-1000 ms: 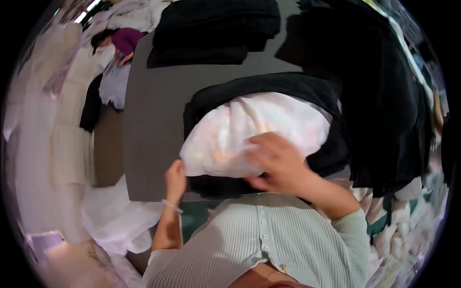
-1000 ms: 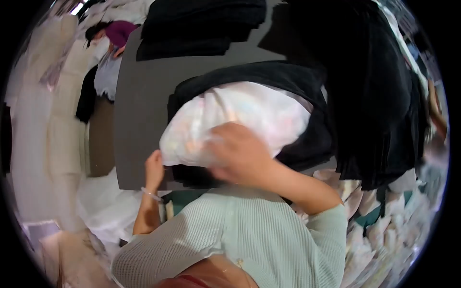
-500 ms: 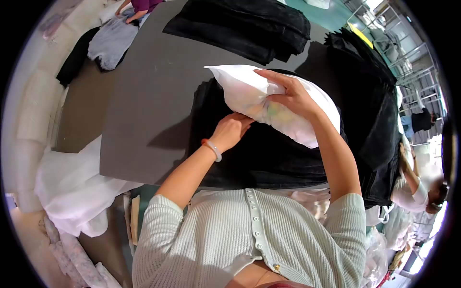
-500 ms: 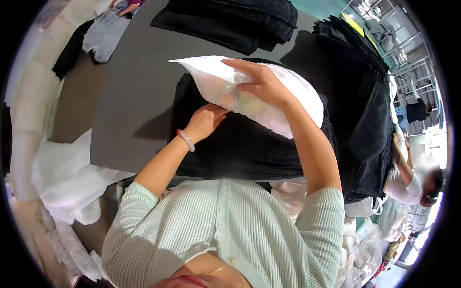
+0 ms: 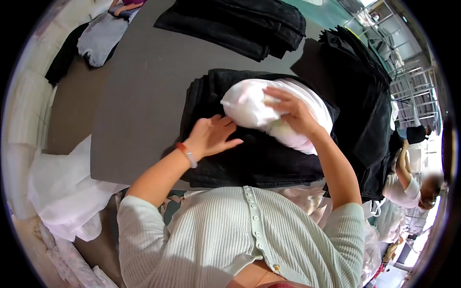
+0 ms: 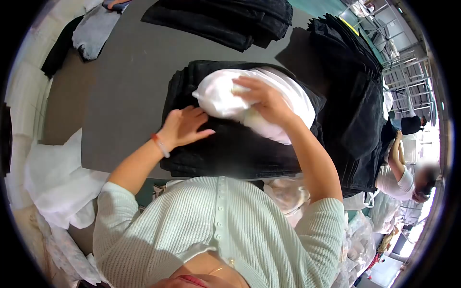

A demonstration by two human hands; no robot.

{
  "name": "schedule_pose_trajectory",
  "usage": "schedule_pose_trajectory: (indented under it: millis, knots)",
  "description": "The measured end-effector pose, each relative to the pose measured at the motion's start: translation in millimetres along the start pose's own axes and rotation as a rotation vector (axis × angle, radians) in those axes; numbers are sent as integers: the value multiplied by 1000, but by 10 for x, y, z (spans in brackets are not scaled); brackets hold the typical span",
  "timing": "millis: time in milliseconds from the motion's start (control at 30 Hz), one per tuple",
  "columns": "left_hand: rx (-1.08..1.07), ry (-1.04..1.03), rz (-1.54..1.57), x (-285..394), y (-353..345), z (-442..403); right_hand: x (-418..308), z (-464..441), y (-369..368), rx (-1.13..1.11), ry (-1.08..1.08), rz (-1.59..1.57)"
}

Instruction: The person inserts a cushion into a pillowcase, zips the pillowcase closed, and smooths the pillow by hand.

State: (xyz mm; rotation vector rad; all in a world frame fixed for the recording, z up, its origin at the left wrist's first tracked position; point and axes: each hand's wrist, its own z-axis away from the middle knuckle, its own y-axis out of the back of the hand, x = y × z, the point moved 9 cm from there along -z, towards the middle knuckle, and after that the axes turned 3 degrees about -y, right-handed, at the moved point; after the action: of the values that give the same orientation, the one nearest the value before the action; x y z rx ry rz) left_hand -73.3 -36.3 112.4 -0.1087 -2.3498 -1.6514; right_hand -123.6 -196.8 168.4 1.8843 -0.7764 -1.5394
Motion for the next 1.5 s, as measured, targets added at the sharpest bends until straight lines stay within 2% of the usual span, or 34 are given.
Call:
schedule_pose_trajectory:
  millis: [33, 67, 133, 200, 300, 333, 367, 400, 467, 500, 533, 600, 633, 667, 767, 867, 1000, 1033, 1067, 1100, 1133, 1200, 1233, 1333, 1400, 1500]
  knots:
    - [215, -119, -26, 16, 234, 103, -108, 15, -106, -71, 85, 189]
    - [291, -167, 4, 27, 328, 158, -227, 57, -309, -161, 117, 236]
    - [276, -252, 99, 48, 339, 180, -309, 177, -715, -324, 132, 316]
    - [323, -341, 221, 214, 419, 115, -248, 370, -1129, -321, 233, 351]
    - [325, -413, 391, 540, 229, -59, 524, 814, -1994, -367, 151, 188]
    - [358, -398, 434, 508, 175, -119, 1353, 999, -2280, -340, -358, -281]
    - [325, -338, 467, 404, 106, -172, 1885, 1276, -2507, -278, -863, -749]
    - [379, -284, 470, 287, 169, -179, 557, 578, -1727, -497, -485, -542]
    - [374, -266, 341, 117, 219, -146, -145, 351, -1315, -436, 393, 258]
    - [464, -319, 309, 79, 303, -121, -148, 321, -1235, -314, 365, 88]
    - [464, -320, 302, 16, 290, -111, -113, 333, -1253, -315, 321, 15]
    - [429, -374, 293, -49, 165, -88, -49, 391, -1448, -420, 223, -50]
    - [483, -358, 373, -44, 181, -118, -8, 390, -1558, -450, 180, -68]
    - [458, -306, 394, -30, 144, -151, 46, 370, -1663, -465, 141, -87]
    - [480, -336, 442, 137, 237, -302, 286, 281, -1857, -482, 6, -145]
    - [473, -182, 429, -229, 24, -388, 431, 94, -1781, -487, -105, -94]
    - [418, -219, 344, -396, -13, -473, 454, -50, -1211, -624, -361, 176]
    - [411, -206, 349, -414, 18, -494, 384, -64, -1005, -630, -288, 294]
    - [382, -191, 334, -464, -25, -485, 496, 38, -904, -522, 16, 376]
    - [307, -152, 302, -523, -117, -462, 24, 146, -506, -431, 422, 725]
    - [235, -111, 266, -560, -194, -440, -9, 272, -218, -479, 322, 835]
    - [194, -100, 300, -409, -103, -477, 30, 697, 60, -522, 237, 721]
    - [93, -149, 289, -219, -78, -527, 49, 878, 44, -549, 204, 686]
    - [-160, -388, 287, 717, -48, -603, 120, 1162, -230, -559, 169, 639]
    - [-309, -392, 233, 1349, -246, -567, 51, 1074, -342, -461, 218, 582]
    - [-239, -291, 335, 1727, -549, -600, 57, 1128, -422, -391, 282, 595]
